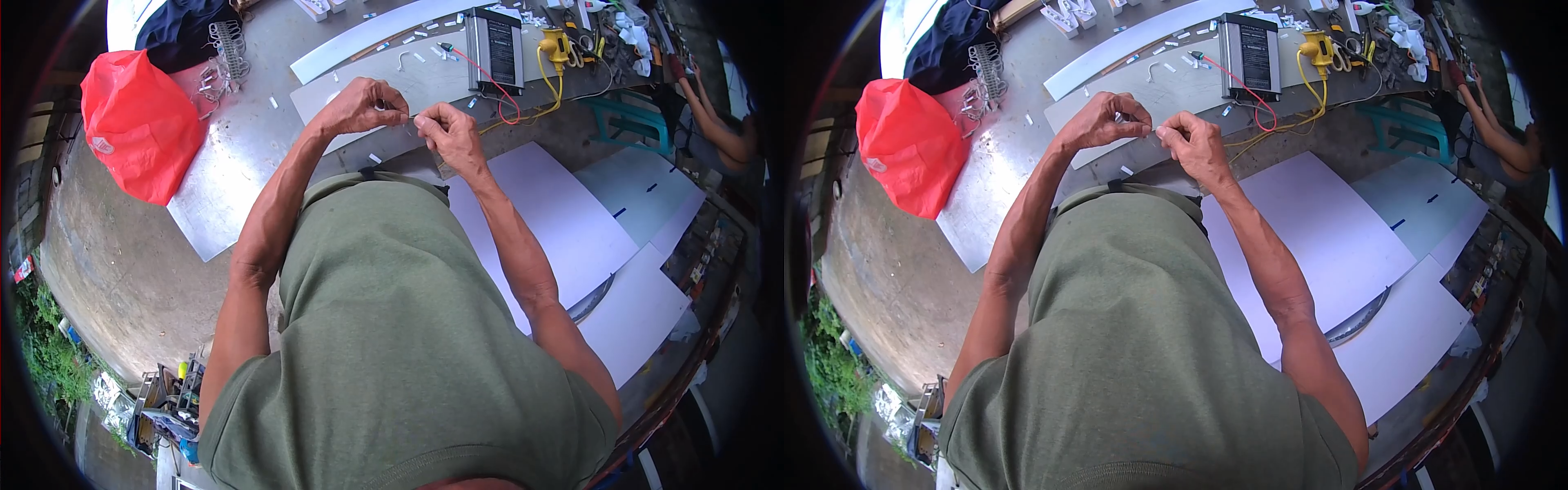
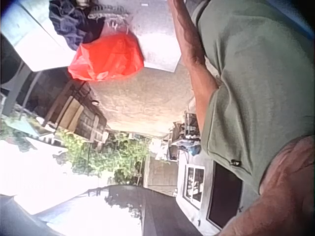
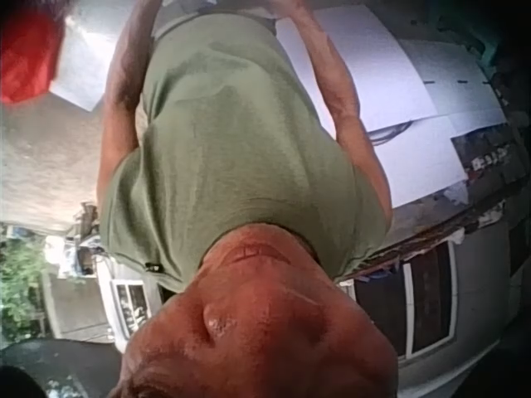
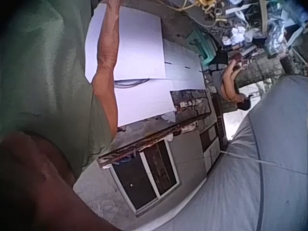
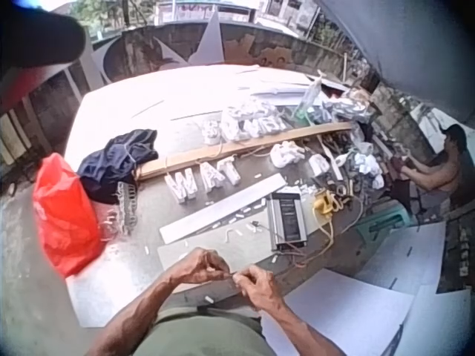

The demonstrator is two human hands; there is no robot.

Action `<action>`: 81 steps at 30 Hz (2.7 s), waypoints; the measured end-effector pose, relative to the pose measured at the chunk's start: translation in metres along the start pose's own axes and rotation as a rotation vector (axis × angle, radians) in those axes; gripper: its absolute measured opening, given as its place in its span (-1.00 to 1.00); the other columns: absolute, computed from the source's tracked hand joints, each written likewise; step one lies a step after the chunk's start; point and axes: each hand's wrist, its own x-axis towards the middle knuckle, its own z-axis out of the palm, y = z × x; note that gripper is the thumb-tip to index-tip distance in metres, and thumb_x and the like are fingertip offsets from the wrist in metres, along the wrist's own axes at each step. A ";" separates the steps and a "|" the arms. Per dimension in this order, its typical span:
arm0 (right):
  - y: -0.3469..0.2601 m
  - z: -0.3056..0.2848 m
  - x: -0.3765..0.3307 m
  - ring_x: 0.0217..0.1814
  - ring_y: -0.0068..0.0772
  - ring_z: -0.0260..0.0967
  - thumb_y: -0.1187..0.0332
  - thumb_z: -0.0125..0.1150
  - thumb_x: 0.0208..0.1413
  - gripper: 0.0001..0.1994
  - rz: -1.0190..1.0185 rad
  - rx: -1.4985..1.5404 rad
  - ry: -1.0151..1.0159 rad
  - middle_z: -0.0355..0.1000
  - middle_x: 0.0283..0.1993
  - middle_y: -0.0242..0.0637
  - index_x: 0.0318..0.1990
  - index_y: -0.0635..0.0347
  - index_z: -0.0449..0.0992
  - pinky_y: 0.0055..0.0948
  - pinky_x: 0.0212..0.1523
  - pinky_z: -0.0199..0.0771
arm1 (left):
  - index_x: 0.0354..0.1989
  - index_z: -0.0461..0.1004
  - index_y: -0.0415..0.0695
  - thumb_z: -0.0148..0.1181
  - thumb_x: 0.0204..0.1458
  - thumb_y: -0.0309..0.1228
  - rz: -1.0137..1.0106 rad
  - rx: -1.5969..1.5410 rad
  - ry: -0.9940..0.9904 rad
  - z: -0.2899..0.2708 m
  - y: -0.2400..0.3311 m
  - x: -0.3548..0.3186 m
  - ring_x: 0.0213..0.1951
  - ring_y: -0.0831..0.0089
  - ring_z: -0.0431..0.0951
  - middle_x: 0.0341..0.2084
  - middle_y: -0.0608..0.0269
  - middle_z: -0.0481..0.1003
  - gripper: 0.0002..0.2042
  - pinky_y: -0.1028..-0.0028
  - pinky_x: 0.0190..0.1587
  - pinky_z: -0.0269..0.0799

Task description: The person is assembling and wiring illuminated letters for a sign.

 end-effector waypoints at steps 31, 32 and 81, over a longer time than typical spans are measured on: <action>0.010 -0.058 0.038 -0.40 -0.66 0.18 0.38 0.26 0.24 -0.79 -0.111 0.059 0.111 0.35 -0.39 -0.50 -0.01 0.07 0.67 -0.54 -0.41 0.23 | -0.27 0.72 -0.14 0.42 -0.03 -0.24 -0.219 -0.218 0.335 -0.005 0.014 -0.001 -0.32 0.46 0.56 -0.44 0.24 0.65 -0.75 0.40 -0.12 0.45; 0.008 -0.057 0.035 -0.39 -0.65 0.22 0.37 0.27 0.23 -0.80 -0.130 0.049 0.105 0.37 -0.38 -0.49 -0.02 0.07 0.68 -0.53 -0.40 0.26 | -0.27 0.72 -0.14 0.42 -0.03 -0.24 -0.221 -0.219 0.330 -0.004 0.015 -0.001 -0.32 0.46 0.56 -0.44 0.24 0.65 -0.75 0.40 -0.12 0.45; 0.002 -0.035 0.017 -0.42 -0.70 0.34 0.37 0.34 0.18 -0.83 0.106 0.299 0.121 0.46 -0.41 -0.48 -0.18 0.27 0.61 -0.66 -0.40 0.36 | -0.26 0.69 -0.19 0.41 0.03 -0.26 -0.164 -0.162 0.320 0.006 0.005 0.001 -0.36 0.53 0.54 -0.44 0.27 0.64 -0.76 0.46 -0.20 0.44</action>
